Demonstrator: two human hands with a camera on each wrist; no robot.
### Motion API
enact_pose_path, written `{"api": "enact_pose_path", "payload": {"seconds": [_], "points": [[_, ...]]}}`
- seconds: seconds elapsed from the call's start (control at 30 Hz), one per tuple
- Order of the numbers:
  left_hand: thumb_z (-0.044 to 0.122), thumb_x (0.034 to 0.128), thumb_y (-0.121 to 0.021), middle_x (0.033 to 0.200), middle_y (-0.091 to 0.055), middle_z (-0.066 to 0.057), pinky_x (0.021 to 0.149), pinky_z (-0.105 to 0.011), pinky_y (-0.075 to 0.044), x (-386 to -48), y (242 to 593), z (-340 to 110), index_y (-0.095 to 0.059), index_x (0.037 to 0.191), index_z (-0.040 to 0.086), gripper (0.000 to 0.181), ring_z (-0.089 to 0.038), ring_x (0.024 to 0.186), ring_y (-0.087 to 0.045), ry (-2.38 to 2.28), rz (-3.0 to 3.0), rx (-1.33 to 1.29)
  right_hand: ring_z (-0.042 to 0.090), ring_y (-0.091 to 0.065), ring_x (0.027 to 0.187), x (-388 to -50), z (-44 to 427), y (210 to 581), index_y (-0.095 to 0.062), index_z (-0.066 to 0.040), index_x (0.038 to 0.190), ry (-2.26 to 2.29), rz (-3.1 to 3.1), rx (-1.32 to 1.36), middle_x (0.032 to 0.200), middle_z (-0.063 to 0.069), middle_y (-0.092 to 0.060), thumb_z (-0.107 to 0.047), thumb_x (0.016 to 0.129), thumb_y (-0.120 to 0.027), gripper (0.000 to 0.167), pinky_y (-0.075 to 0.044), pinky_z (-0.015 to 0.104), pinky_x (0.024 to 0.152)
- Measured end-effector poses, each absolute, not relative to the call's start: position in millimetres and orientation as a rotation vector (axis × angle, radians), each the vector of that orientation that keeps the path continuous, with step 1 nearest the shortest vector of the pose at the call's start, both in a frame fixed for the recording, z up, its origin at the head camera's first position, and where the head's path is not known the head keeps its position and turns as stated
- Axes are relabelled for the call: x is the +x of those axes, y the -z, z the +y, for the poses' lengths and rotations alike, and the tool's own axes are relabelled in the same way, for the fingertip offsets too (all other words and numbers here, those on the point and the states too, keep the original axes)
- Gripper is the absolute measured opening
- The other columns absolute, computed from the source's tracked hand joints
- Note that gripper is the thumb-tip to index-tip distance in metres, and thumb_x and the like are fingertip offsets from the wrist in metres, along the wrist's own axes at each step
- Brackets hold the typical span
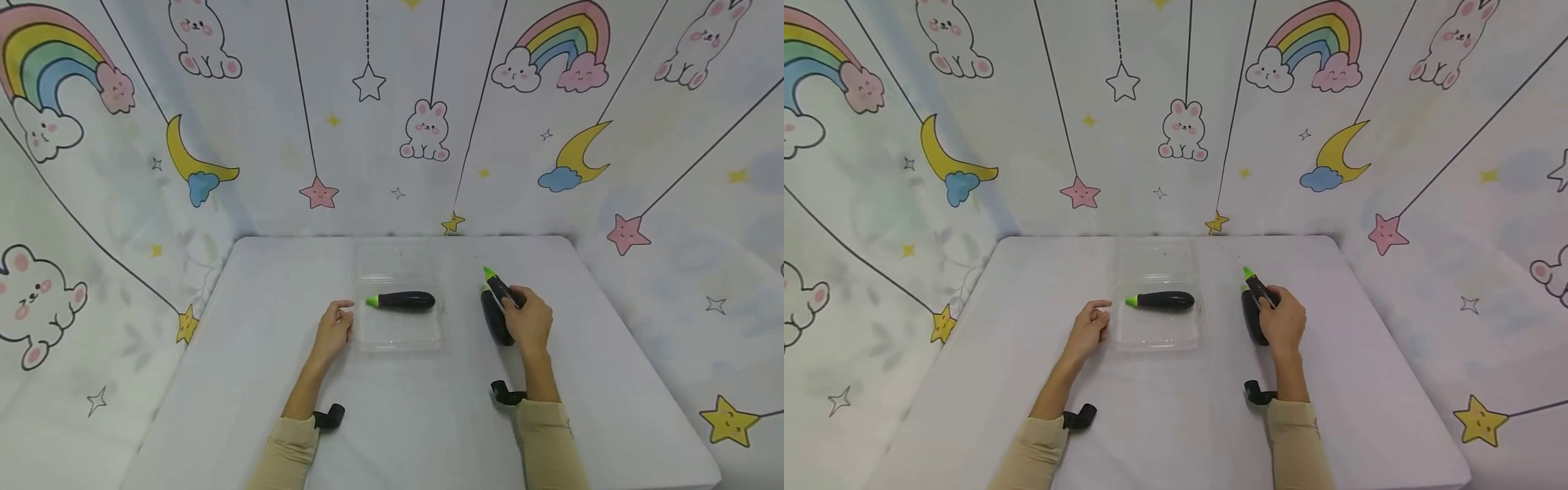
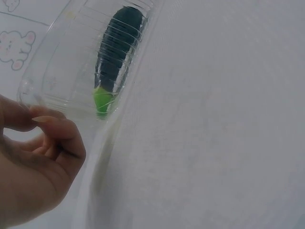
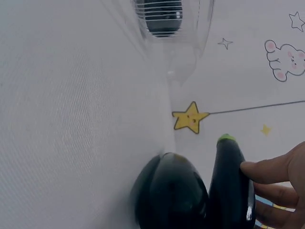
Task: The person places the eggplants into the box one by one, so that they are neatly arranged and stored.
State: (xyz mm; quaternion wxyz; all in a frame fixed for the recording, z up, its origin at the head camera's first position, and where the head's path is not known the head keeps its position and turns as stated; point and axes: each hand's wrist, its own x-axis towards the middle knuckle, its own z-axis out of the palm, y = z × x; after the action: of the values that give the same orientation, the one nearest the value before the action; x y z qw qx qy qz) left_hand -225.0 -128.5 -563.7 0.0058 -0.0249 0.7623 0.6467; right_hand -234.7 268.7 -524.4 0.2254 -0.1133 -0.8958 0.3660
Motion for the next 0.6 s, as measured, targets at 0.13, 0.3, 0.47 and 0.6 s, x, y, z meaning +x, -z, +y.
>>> {"api": "enact_pose_path", "payload": {"seconds": [0.13, 0.3, 0.47, 0.6], "points": [[0.006, 0.1075, -0.051, 0.081, -0.052, -0.003, 0.055, -0.022, -0.041, -225.5, 562.5, -130.7, -0.056, 0.137, 0.001, 0.03, -0.013, 0.061, -0.049, -2.016, 2.402, -0.097, 0.044, -0.07, 0.1, -237.4, 258.5, 521.7, -0.071, 0.001, 0.127, -1.062, -2.481, -0.233, 0.11, 0.027, -0.073, -0.011, 0.096, -0.074, 0.033, -0.052, 0.056, 0.084], [0.007, 0.1075, -0.051, 0.078, -0.052, -0.002, 0.054, -0.022, -0.039, -226.1, 562.4, -131.3, -0.056, 0.137, 0.001, 0.03, -0.012, 0.06, -0.048, -2.015, 2.413, -0.097, 0.044, -0.069, 0.109, -240.2, 248.2, 519.8, -0.072, 0.0, 0.127, -1.084, -2.486, -0.167, 0.116, 0.026, -0.073, -0.011, 0.095, -0.075, 0.034, -0.052, 0.058, 0.09], [0.008, 0.1073, -0.052, 0.078, -0.052, -0.002, 0.054, -0.021, -0.039, -228.2, 565.0, -128.5, -0.056, 0.137, 0.0, 0.031, -0.011, 0.059, -0.049, -2.027, 2.386, -0.062, 0.042, -0.069, 0.111, -242.0, 243.5, 517.5, -0.073, -0.002, 0.127, -1.074, -2.479, -0.135, 0.119, 0.023, -0.073, -0.013, 0.095, -0.076, 0.034, -0.052, 0.058, 0.094], [0.007, 0.1066, -0.053, 0.079, -0.053, -0.003, 0.053, -0.022, -0.04, -227.6, 565.8, -128.7, -0.056, 0.137, -0.001, 0.031, -0.012, 0.059, -0.05, -2.047, 2.37, -0.077, 0.041, -0.069, 0.113, -243.8, 238.0, 517.8, -0.073, -0.004, 0.128, -1.104, -2.493, -0.079, 0.122, 0.021, -0.073, -0.015, 0.095, -0.077, 0.035, -0.053, 0.058, 0.095]]}}
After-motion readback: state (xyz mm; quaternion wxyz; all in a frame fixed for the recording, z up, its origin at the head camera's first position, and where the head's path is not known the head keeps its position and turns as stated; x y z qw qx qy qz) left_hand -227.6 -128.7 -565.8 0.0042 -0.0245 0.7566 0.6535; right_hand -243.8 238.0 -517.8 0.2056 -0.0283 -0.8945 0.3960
